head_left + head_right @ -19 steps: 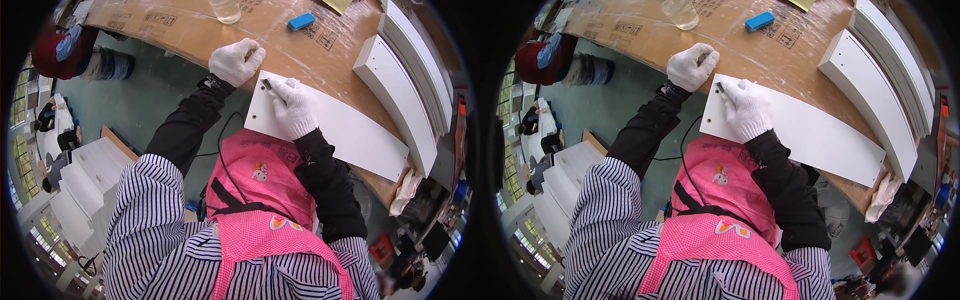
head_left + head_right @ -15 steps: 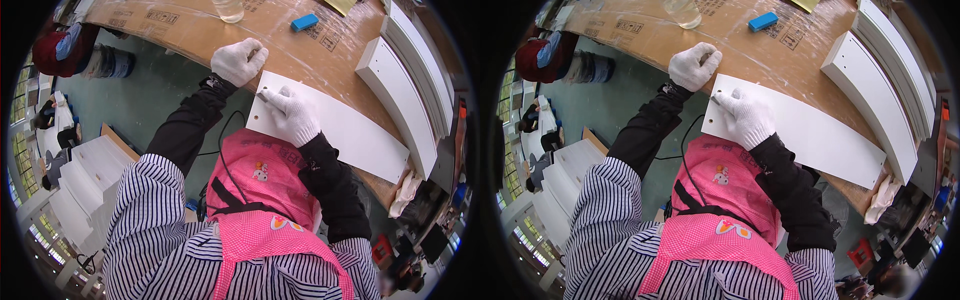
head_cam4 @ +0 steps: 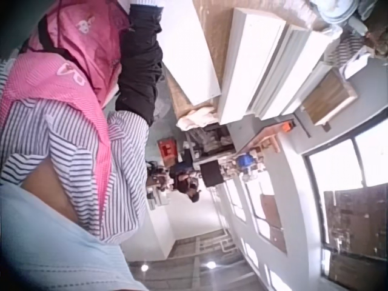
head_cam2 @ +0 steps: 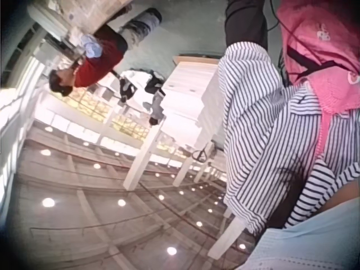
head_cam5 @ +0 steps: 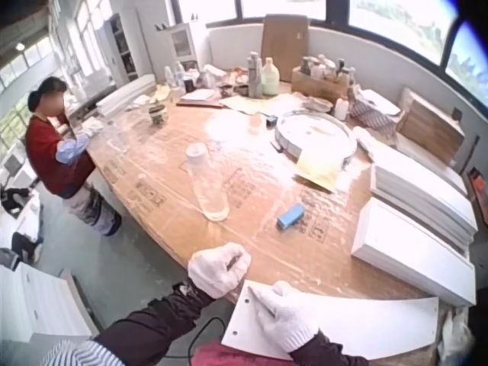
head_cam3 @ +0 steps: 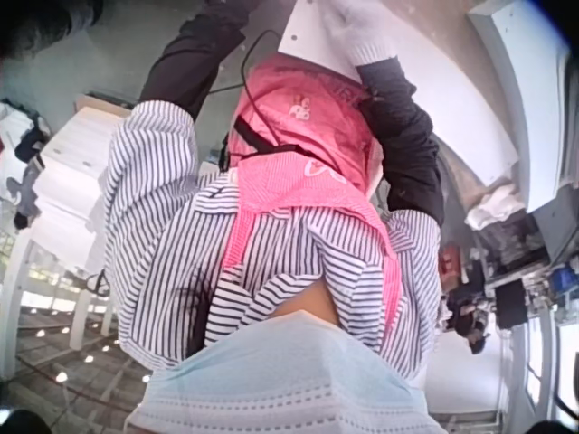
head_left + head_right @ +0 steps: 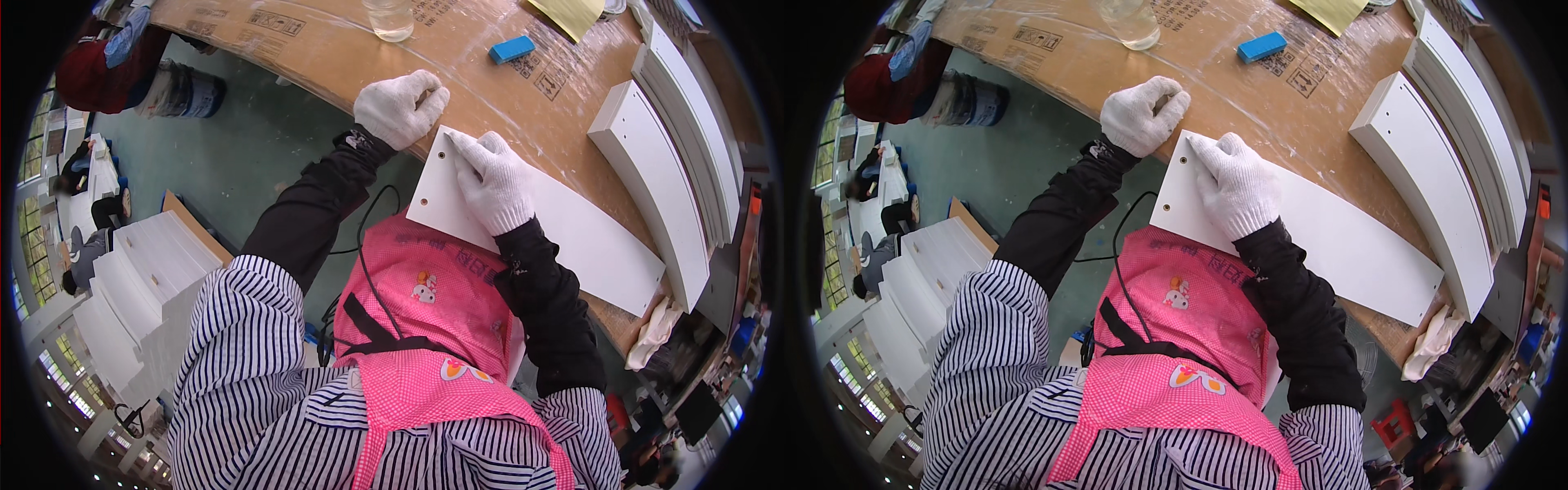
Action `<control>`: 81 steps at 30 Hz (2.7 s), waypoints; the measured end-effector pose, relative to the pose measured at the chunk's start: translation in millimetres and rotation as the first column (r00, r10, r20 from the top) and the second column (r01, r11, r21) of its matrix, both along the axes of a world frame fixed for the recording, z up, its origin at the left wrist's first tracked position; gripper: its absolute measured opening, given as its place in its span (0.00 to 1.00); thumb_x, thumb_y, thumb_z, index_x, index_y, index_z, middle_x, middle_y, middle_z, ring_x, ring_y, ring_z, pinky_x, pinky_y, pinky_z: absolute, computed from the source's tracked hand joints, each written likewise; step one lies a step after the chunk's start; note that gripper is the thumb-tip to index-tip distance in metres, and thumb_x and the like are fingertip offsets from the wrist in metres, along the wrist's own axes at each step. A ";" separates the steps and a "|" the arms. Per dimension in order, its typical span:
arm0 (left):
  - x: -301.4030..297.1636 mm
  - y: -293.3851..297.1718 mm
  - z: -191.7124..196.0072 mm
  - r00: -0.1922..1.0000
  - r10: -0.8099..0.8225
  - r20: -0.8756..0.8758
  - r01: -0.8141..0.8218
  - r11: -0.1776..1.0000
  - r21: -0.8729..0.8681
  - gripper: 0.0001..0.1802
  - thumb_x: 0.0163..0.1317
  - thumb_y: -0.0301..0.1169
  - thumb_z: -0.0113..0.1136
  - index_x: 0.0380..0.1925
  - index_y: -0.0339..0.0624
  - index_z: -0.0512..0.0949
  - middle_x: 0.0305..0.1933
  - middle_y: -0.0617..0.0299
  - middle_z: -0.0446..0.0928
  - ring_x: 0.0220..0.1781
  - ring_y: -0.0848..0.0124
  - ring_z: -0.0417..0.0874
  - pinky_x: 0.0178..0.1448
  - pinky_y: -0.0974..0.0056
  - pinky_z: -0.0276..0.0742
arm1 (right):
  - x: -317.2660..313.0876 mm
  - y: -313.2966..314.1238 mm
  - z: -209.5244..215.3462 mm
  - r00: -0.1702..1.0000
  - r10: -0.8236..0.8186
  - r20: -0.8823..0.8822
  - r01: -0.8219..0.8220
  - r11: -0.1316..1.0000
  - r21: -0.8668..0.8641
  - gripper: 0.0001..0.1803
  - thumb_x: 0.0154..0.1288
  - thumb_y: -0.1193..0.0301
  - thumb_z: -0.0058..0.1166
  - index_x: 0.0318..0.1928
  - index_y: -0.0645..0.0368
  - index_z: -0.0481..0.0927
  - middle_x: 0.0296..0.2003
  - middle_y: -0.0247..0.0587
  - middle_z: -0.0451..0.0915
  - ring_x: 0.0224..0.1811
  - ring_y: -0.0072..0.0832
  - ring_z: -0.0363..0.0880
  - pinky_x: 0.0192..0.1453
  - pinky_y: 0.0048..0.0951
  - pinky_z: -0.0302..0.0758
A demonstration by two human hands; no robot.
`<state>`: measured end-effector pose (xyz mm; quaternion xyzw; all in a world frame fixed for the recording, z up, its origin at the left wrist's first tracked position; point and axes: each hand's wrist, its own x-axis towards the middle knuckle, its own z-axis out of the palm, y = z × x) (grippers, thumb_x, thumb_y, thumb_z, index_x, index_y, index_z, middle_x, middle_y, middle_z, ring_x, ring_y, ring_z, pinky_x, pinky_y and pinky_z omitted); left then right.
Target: Scraping, wiping, and applying finishing material to the edges of white furniture panels at a workshop bench.
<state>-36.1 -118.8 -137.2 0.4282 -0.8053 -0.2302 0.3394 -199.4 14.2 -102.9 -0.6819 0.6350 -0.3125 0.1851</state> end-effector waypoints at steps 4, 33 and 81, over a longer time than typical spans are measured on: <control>0.0 0.7 0.9 1.000 0.006 0.015 -0.006 1.000 0.005 0.11 0.67 0.43 0.67 0.37 0.48 0.84 0.26 0.58 0.85 0.29 0.59 0.88 0.34 0.57 0.83 | 1.3 -5.6 -8.0 1.000 0.007 -0.030 -0.006 0.999 0.033 0.19 0.64 0.70 0.61 0.56 0.45 0.84 0.37 0.40 0.79 0.39 0.41 0.83 0.40 0.40 0.80; 0.1 0.8 5.7 1.000 -0.005 0.026 0.004 1.000 0.031 0.11 0.68 0.42 0.66 0.36 0.48 0.84 0.28 0.56 0.85 0.29 0.58 0.88 0.34 0.57 0.82 | 15.1 -7.5 -8.5 0.990 -0.138 -0.025 0.138 0.990 0.013 0.20 0.60 0.70 0.62 0.54 0.46 0.86 0.35 0.38 0.81 0.37 0.39 0.84 0.39 0.38 0.80; 0.4 0.8 5.8 1.000 -0.007 0.017 0.006 0.998 0.063 0.12 0.68 0.43 0.65 0.36 0.47 0.84 0.28 0.56 0.85 0.30 0.57 0.88 0.35 0.56 0.83 | 17.4 -5.9 -6.9 0.993 -0.121 -0.017 0.121 0.993 0.007 0.20 0.60 0.72 0.62 0.54 0.48 0.86 0.37 0.39 0.81 0.39 0.41 0.85 0.45 0.40 0.81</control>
